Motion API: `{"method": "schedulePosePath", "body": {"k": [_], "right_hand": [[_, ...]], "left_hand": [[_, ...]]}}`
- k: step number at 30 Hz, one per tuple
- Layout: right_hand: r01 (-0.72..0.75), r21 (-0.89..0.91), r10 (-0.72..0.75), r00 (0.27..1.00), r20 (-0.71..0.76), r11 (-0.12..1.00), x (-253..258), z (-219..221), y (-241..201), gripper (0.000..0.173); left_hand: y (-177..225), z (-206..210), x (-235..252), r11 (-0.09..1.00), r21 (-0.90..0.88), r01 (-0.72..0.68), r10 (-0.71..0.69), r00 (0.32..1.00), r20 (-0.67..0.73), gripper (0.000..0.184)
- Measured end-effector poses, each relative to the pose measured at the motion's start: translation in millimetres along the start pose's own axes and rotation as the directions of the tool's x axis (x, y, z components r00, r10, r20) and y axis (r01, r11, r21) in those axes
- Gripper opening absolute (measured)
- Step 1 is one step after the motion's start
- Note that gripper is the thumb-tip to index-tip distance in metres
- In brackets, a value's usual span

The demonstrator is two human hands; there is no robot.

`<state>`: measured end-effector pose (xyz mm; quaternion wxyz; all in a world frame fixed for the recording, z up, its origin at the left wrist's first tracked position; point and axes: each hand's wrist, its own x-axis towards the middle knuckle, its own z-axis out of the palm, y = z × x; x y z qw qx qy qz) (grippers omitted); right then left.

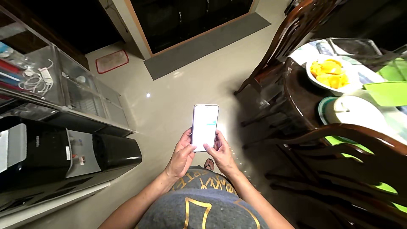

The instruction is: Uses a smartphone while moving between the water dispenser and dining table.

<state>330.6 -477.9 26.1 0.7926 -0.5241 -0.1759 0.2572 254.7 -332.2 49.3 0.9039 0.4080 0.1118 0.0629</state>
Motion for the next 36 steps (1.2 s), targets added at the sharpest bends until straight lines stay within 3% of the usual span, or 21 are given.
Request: {"method": "schedulePosePath", "body": {"k": [10, 15, 25, 29, 36], "right_hand": [[-0.02, -0.005, 0.02, 0.996, 0.09, 1.0, -2.6, -0.8, -3.0, 0.071], [0.026, -0.105, -0.017, 0.996, 0.087, 0.994, -3.6, -3.1, 0.4, 0.066], [0.039, -0.105, -0.026, 0.993, 0.116, 0.994, -7.8, -2.3, -3.2, 0.066], [-0.019, -0.089, 0.026, 0.996, 0.086, 0.996, -8.1, -2.9, -6.9, 0.066], [0.016, -0.074, -0.007, 0.992, 0.122, 0.997, -7.3, -3.1, -6.1, 0.067]], "left_hand": [[1.7, -2.6, 0.8, 1.0, -0.016, 0.004, -0.004, 1.0, -0.031, 0.063], [-0.6, -3.0, 0.5, 0.999, 0.03, -0.015, 0.015, 1.0, 0.003, 0.064], [-3.9, -0.8, 1.8, 0.994, 0.105, -0.016, 0.021, 0.999, -0.05, 0.061], [-0.6, -0.1, 0.9, 0.998, 0.055, 0.01, -0.008, 0.999, -0.04, 0.059], [0.4, 0.3, 1.2, 1.0, 0.03, -0.004, 0.006, 0.998, -0.06, 0.053]]}}
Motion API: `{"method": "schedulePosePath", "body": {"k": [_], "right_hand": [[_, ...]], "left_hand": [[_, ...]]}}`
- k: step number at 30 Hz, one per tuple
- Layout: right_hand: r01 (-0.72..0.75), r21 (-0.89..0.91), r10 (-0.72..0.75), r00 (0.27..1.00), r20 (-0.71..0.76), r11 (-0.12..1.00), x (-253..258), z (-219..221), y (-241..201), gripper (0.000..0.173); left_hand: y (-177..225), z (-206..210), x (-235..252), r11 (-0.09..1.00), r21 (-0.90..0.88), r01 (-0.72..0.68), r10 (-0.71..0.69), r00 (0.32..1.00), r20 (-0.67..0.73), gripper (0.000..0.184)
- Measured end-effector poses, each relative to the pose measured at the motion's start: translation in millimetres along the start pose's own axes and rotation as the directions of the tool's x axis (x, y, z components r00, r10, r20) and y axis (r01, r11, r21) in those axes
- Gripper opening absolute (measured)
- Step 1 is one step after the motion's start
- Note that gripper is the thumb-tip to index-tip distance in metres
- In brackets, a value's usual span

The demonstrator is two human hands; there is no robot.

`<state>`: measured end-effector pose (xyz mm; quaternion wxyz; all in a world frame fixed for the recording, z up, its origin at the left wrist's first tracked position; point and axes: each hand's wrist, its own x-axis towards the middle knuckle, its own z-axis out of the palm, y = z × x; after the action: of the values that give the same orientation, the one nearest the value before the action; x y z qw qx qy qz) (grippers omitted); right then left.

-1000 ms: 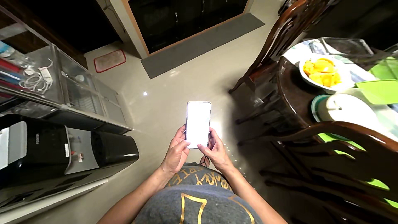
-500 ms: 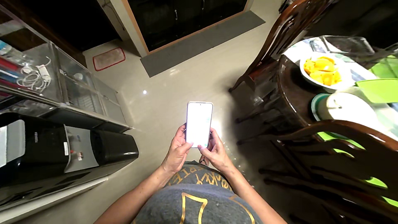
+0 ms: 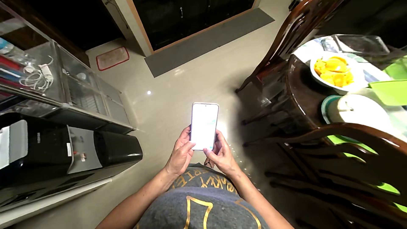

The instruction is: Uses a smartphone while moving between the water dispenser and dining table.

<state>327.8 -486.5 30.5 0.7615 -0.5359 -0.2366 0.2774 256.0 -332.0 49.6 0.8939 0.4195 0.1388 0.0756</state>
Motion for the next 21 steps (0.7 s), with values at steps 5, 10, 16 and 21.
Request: {"method": "schedulePosePath", "body": {"k": [5, 10, 16, 21], "right_hand": [[0.036, -0.008, -0.036, 0.999, -0.001, 0.999, 0.4, 0.1, 3.8, 0.067], [0.011, -0.059, -0.013, 0.999, -0.045, 0.998, 1.9, -0.2, 5.3, 0.065], [0.009, -0.032, -0.01, 0.999, -0.04, 0.999, 1.8, -4.5, 6.1, 0.056], [0.001, -0.015, -0.002, 0.998, -0.065, 1.0, 3.5, -6.0, 8.9, 0.05]], "left_hand": [[-0.1, -0.7, 1.4, 1.0, 0.003, 0.005, -0.005, 1.0, -0.01, 0.048], [0.3, -0.1, 0.5, 1.0, 0.001, 0.024, -0.024, 1.0, 0.016, 0.056], [-0.5, -0.2, 1.3, 1.0, 0.004, 0.025, -0.025, 0.999, 0.038, 0.058], [-1.0, 0.0, 2.5, 1.0, 0.0, 0.023, -0.023, 0.999, 0.048, 0.059]]}}
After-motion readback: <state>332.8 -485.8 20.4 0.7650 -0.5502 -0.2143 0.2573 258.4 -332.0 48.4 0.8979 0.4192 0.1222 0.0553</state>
